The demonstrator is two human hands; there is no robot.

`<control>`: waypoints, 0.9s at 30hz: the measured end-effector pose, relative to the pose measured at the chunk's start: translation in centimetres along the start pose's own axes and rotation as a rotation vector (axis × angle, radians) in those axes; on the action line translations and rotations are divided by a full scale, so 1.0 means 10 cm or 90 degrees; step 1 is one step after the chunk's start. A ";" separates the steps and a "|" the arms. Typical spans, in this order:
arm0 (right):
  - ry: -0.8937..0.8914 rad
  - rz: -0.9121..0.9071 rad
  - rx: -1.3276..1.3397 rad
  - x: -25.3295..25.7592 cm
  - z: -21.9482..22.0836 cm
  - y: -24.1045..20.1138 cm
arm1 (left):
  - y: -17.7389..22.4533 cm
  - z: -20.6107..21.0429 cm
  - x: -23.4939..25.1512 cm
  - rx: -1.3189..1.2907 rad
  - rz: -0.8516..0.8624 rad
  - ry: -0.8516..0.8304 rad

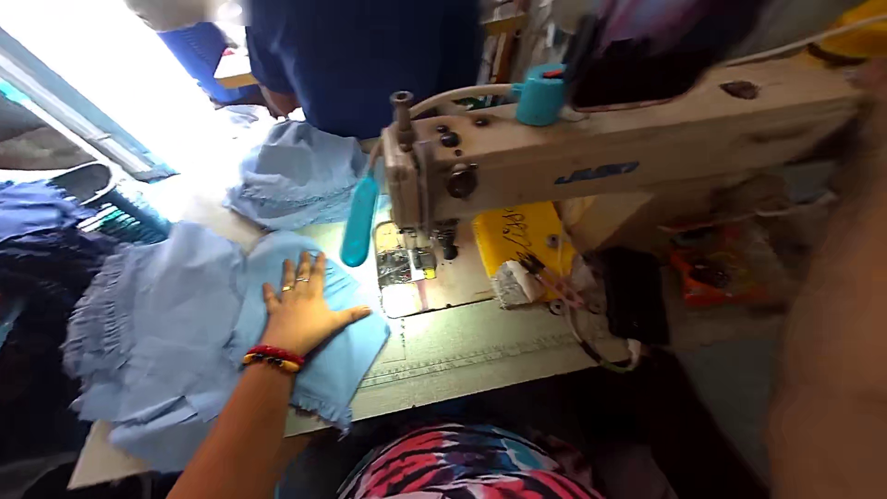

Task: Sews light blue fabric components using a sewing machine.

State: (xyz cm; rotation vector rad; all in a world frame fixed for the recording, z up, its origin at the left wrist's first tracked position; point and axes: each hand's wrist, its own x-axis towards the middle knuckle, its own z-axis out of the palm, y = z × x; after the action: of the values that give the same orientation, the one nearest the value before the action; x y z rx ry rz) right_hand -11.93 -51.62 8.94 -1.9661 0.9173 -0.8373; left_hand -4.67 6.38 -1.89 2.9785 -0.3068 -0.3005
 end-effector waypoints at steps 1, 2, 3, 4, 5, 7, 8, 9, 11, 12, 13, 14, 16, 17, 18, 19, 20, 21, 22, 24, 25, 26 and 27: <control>0.046 -0.004 -0.032 -0.04 -0.06 0.03 | -0.04 0.00 0.04 -0.003 0.004 0.009; 0.080 -0.043 -0.065 -0.08 -0.13 0.09 | -0.07 -0.02 0.06 -0.001 0.004 0.012; 0.112 -0.094 -0.098 -0.26 -0.19 0.09 | -0.07 -0.04 0.07 0.000 0.002 0.011; 0.126 -0.151 -0.122 -0.57 -0.22 0.02 | -0.04 -0.06 0.06 -0.007 0.002 0.012; 0.110 -0.215 -0.140 -0.95 -0.18 -0.05 | 0.00 -0.07 0.03 -0.018 0.011 0.022; -0.049 -0.337 -0.193 -1.70 0.07 -0.10 | 0.08 0.00 -0.08 -0.039 0.068 0.064; -0.150 -0.385 -0.234 -1.98 0.25 -0.09 | 0.09 0.05 -0.15 -0.041 0.096 0.081; -0.237 -0.424 -0.283 -2.16 0.44 -0.05 | 0.12 0.08 -0.20 -0.040 0.104 0.072; -0.356 -0.450 -0.376 -2.30 0.72 0.05 | 0.17 0.11 -0.33 -0.027 0.071 0.012; -0.391 -0.447 -0.415 -2.30 0.81 0.07 | 0.20 0.10 -0.40 -0.023 0.048 -0.011; -0.418 -0.431 -0.456 -2.29 0.86 0.05 | 0.24 0.09 -0.45 -0.021 0.027 -0.029; -0.435 -0.411 -0.497 -2.28 0.90 0.01 | 0.27 0.10 -0.50 -0.021 0.011 -0.039; -0.449 -0.364 -0.562 -2.27 0.92 -0.10 | 0.31 0.13 -0.59 -0.033 -0.009 -0.041; -0.439 -0.348 -0.584 -2.28 0.92 -0.16 | 0.32 0.14 -0.62 -0.043 -0.013 -0.033; -0.410 -0.354 -0.578 -2.31 0.92 -0.19 | 0.32 0.16 -0.65 -0.052 -0.015 -0.026; -0.371 -0.386 -0.541 -2.38 0.91 -0.21 | 0.32 0.17 -0.67 -0.057 -0.014 -0.020; -0.330 -0.447 -0.486 -2.48 0.91 -0.23 | 0.32 0.17 -0.67 -0.061 -0.012 -0.017; -0.304 -0.513 -0.439 -2.63 0.92 -0.27 | 0.31 0.17 -0.68 -0.065 -0.009 -0.015; -0.310 -0.560 -0.405 -2.81 0.95 -0.32 | 0.30 0.18 -0.69 -0.063 -0.007 -0.014; -0.368 -0.601 -0.355 -3.15 1.12 -0.40 | 0.30 0.19 -0.69 -0.064 0.000 -0.004; -0.400 -0.599 -0.344 -3.29 1.23 -0.42 | 0.30 0.18 -0.70 -0.065 0.003 -0.001; -0.429 -0.587 -0.340 -3.39 1.35 -0.44 | 0.30 0.18 -0.70 -0.069 0.005 0.000; -0.442 -0.585 -0.337 -3.46 1.47 -0.46 | 0.30 0.18 -0.69 -0.068 0.004 0.001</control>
State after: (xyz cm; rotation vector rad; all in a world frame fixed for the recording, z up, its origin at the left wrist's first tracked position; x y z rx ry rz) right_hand -16.78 -15.65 -1.82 -2.9091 -0.2612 -0.2821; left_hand -12.27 4.76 -1.92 2.8720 -0.2912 -0.3027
